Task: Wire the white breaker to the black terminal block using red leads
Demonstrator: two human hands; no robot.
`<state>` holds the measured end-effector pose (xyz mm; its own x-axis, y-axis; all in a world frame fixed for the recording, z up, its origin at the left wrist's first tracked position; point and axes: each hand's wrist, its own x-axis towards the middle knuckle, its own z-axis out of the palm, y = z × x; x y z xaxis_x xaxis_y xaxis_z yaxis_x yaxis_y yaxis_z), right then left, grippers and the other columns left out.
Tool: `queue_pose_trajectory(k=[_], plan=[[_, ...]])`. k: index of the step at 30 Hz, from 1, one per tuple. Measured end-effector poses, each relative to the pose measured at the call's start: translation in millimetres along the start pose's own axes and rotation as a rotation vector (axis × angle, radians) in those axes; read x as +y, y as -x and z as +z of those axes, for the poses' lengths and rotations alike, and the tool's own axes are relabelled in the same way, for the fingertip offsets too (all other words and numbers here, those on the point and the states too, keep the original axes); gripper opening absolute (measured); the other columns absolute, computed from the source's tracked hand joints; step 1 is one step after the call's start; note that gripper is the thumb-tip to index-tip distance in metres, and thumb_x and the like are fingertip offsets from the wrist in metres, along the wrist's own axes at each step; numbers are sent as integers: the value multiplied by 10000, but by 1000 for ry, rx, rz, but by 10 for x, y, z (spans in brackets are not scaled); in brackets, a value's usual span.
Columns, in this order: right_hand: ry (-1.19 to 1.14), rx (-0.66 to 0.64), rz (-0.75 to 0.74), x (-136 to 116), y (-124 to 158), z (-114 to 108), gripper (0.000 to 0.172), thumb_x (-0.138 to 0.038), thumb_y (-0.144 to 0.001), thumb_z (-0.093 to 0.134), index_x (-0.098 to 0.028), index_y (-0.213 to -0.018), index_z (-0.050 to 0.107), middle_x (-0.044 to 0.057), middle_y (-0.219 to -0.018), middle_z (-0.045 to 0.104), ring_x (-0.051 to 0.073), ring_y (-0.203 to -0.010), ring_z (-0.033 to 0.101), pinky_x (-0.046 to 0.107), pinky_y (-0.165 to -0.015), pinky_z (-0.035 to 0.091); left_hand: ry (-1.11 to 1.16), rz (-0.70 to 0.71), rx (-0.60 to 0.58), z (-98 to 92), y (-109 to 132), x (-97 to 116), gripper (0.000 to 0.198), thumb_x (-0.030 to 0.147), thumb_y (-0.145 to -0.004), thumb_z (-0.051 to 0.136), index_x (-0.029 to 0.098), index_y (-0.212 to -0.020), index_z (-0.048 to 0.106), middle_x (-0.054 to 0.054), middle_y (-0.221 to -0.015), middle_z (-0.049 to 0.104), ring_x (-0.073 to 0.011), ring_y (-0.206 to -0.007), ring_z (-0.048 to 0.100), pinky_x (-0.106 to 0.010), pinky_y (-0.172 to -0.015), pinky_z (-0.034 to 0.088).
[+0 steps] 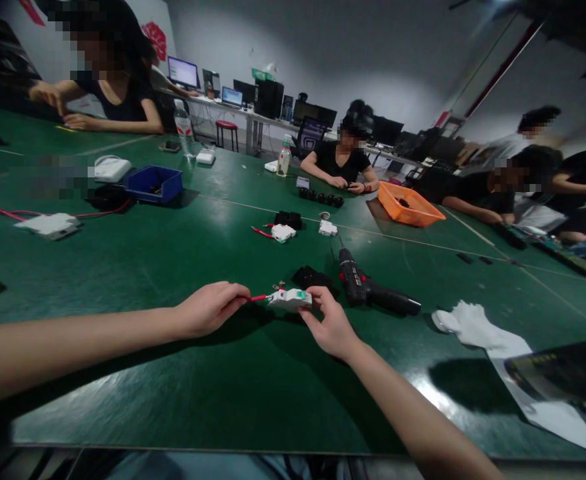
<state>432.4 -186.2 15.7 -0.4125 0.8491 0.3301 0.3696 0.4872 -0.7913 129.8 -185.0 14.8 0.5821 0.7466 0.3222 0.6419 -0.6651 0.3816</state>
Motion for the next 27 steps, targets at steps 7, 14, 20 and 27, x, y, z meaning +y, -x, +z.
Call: queue_pose_trajectory(k=[7, 14, 20, 27], plan=[[18, -23, -15, -8, -2, -11, 269, -267, -936, 622, -239, -1181, 514, 69, -1065, 665, 217, -976, 679, 377, -863, 569, -39, 38, -5, -15, 1, 17, 256, 298, -1030, 371, 191, -1101, 592, -46, -918, 705, -186, -799, 655, -315, -705, 490], [46, -29, -30, -10, 3, -35, 267, -256, -931, 617, -236, -1177, 513, 71, -1074, 669, 215, -981, 682, 379, -869, 570, -45, 33, -21, -19, -2, 9, 250, 295, -1031, 380, 192, -1095, 599, -43, -932, 711, -181, -814, 663, -307, -710, 491], [247, -106, -36, -3, -1, -85, 304, -240, -924, 597, -233, -1216, 512, 87, -1130, 682, 244, -1033, 674, 407, -882, 550, -147, 83, -65, -17, 4, -16, 249, 291, -1028, 385, 187, -1091, 603, -48, -896, 707, -187, -787, 657, -316, -710, 473], [357, -184, -19, -40, -4, -94, 305, -243, -922, 558, -223, -1221, 506, 85, -1083, 702, 242, -940, 692, 372, -765, 549, -189, 155, -122, -35, -3, -22, 270, 292, -1033, 369, 187, -1076, 614, -49, -860, 696, -190, -763, 636, -313, -686, 451]])
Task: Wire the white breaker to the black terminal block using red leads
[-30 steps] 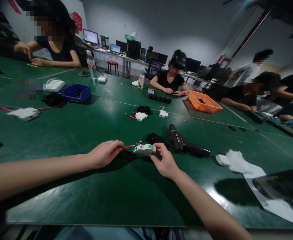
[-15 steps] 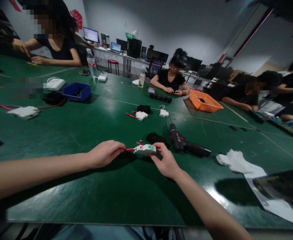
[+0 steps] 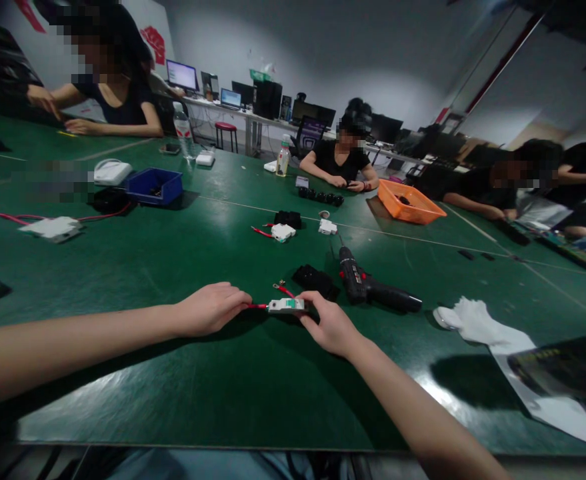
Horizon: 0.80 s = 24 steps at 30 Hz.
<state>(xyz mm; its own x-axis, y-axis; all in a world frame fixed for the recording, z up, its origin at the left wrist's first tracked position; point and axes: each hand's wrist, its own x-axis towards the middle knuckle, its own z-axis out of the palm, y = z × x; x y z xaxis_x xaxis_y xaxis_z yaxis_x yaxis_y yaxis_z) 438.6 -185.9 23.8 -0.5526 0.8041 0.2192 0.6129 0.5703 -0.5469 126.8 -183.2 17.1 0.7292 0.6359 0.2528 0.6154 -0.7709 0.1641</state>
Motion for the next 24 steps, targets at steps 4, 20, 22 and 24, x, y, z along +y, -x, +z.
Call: queue_pose_trajectory(k=[4, 20, 22, 24], plan=[[21, -29, 6, -40, -4, -21, 301, -241, -915, 554, -215, -1212, 511, 91, -1074, 707, 242, -912, 698, 370, -757, 545, 22, 14, -2, -1, 6, -8, 260, 286, -1030, 380, 194, -1089, 617, -46, -887, 703, -190, -778, 635, -315, -692, 449], [71, -18, -84, -173, -22, 51, 308, -341, -939, 601, -201, -1206, 539, 94, -1062, 702, 232, -878, 690, 366, -742, 549, 31, 29, 44, -28, 5, 8, 170, 324, -986, 508, 200, -1004, 623, -31, -898, 659, -174, -826, 597, -314, -723, 387], [62, -4, -99, -181, -34, 88, 316, -345, -943, 600, -204, -1221, 547, 99, -1094, 697, 235, -924, 686, 377, -783, 554, 15, 31, 65, -33, 15, 15, 144, 297, -967, 532, 200, -1018, 625, -37, -948, 666, -183, -877, 601, -325, -743, 382], [69, 14, -123, -189, -49, 134, 326, -351, -948, 595, -202, -1235, 554, 112, -1133, 691, 250, -981, 677, 406, -835, 555, 12, 26, 92, -37, 23, 30, 147, 267, -958, 531, 198, -1049, 623, -46, -1001, 672, -191, -927, 604, -335, -774, 387]])
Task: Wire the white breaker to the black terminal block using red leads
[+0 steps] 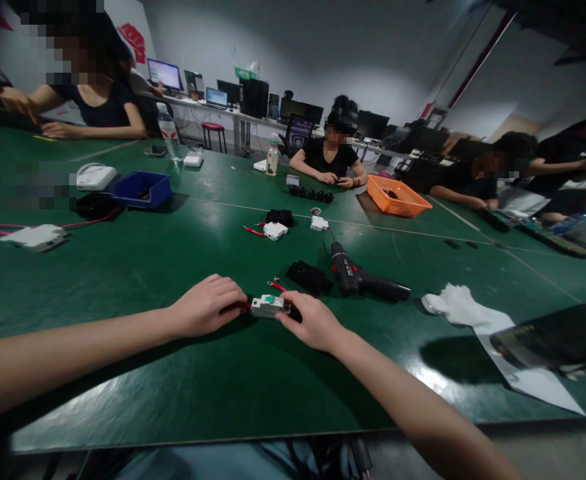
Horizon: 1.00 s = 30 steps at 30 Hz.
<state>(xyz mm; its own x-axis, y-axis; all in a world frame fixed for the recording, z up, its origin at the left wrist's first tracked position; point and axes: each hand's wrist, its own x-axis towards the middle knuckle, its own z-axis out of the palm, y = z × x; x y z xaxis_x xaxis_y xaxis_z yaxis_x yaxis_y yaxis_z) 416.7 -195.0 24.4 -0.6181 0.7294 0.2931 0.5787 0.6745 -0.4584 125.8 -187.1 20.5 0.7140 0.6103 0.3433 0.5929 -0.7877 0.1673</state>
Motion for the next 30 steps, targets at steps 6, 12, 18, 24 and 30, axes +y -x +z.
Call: queue_pose_trajectory(k=[6, 12, 18, 24, 30], plan=[[135, 0, -90, -100, -79, 36, 366, -356, -973, 559, -176, -1291, 552, 145, -1198, 671, 278, -1085, 637, 470, -936, 530, 116, -68, 45, 0, -8, 47, 247, 377, -956, 543, 192, -1102, 616, -63, -1021, 679, -198, -927, 611, -334, -781, 426], [322, -43, -133, 6, -73, -556, 541, -194, -930, 497, -187, -1465, 421, 159, -1404, 559, 305, -1290, 528, 540, -1067, 446, 206, -88, 53, 32, -16, 23, 231, 375, -971, 537, 214, -1078, 663, -48, -1019, 714, -192, -933, 635, -340, -802, 439], [459, -55, 222, 875, 168, -1254, 814, -216, -753, 592, -108, -1512, 315, 218, -1516, 408, 381, -1395, 396, 583, -1134, 337, 200, -126, 60, -17, -33, 43, 204, 342, -947, 559, 203, -1041, 674, -44, -976, 718, -182, -892, 646, -335, -788, 458], [432, -302, 487, 1292, 102, -1306, 659, -335, -683, 727, -137, -1292, 569, 190, -1260, 630, 351, -1160, 596, 436, -973, 469, 0, -138, 101, -154, 55, -221, 209, 299, -946, 529, 203, -1068, 669, -59, -1010, 715, -198, -909, 645, -345, -780, 460], [472, -370, 532, 1207, -56, -1234, 398, -399, -712, 717, -144, -1011, 653, 154, -1036, 692, 279, -889, 667, 318, -742, 482, -191, -189, 188, -216, 292, -627, 241, 322, -954, 511, 184, -1053, 682, -82, -1014, 722, -222, -893, 653, -361, -763, 456]])
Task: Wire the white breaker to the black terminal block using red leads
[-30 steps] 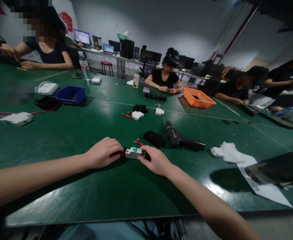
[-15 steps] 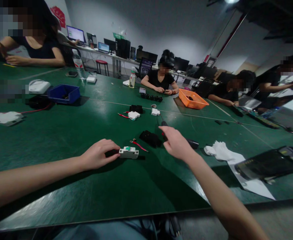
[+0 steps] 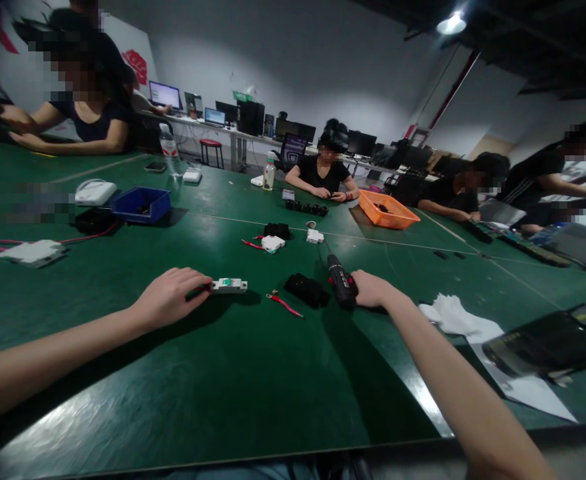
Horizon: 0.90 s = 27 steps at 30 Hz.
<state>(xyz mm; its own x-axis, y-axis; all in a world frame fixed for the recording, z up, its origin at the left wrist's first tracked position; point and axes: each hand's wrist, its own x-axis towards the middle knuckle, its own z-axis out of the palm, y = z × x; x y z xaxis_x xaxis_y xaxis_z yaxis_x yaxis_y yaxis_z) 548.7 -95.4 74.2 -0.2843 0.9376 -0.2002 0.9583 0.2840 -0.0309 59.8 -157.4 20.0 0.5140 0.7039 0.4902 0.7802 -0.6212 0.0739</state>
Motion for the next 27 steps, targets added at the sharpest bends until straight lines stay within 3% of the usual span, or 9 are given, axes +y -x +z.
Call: queue_pose_trajectory(k=[5, 8, 11, 14, 17, 21, 27], plan=[[61, 88, 84, -14, 118, 11, 421, -461, -747, 668, -162, -1039, 619, 155, -1050, 685, 295, -880, 674, 322, -691, 455, -57, -13, 86, -7, 17, -136, 253, 310, -957, 491, 197, -1035, 704, -89, -986, 731, -226, -891, 660, -361, -754, 455], [-14, 203, 104, -65, 201, -55, 385, -432, -730, 672, -168, -1005, 613, 168, -1045, 683, 309, -886, 667, 338, -692, 461, -61, -8, 102, -2, 3, -135, 271, 311, -964, 477, 197, -1043, 710, -93, -978, 732, -221, -893, 661, -363, -760, 463], [-264, 383, 31, -259, 295, -137, 361, -405, -687, 687, -186, -960, 600, 135, -946, 688, 299, -843, 650, 367, -711, 484, -74, -7, 99, 13, 6, -122, 277, 311, -975, 469, 191, -1053, 705, -94, -985, 732, -219, -897, 656, -366, -761, 454], [-750, 441, -58, -676, 461, -185, 361, -446, -733, 640, -201, -994, 600, 68, -780, 659, 250, -706, 623, 386, -676, 505, -96, -7, 89, 19, 20, -114, 280, 313, -986, 460, 183, -1066, 695, -92, -1003, 730, -227, -904, 648, -372, -757, 433], [-1147, 298, -117, -1225, 706, -201, 341, -419, -783, 621, -203, -1047, 617, 34, -719, 626, 204, -647, 594, 345, -628, 497, -89, -3, 82, 10, 34, -104, 269, 303, -988, 461, 181, -1058, 690, -91, -994, 727, -218, -895, 645, -361, -749, 422], [-1292, -30, -178, -1808, 1001, -173, 369, -485, -840, 638, -205, -1081, 639, 23, -650, 610, 197, -630, 597, 331, -615, 508, -110, 8, 76, 1, 50, -84, 241, 288, -982, 473, 177, -1041, 678, -80, -959, 723, -199, -864, 639, -344, -741, 417], [-1256, -249, -283, -2088, 1057, -35, 343, -509, -839, 666, -262, -1077, 656, 37, -817, 657, 173, -598, 620, 349, -616, 543, -167, 15, 68, 7, 63, -69, 237, 293, -995, 463, 183, -1046, 666, -66, -973, 716, -198, -893, 631, -342, -776, 414]])
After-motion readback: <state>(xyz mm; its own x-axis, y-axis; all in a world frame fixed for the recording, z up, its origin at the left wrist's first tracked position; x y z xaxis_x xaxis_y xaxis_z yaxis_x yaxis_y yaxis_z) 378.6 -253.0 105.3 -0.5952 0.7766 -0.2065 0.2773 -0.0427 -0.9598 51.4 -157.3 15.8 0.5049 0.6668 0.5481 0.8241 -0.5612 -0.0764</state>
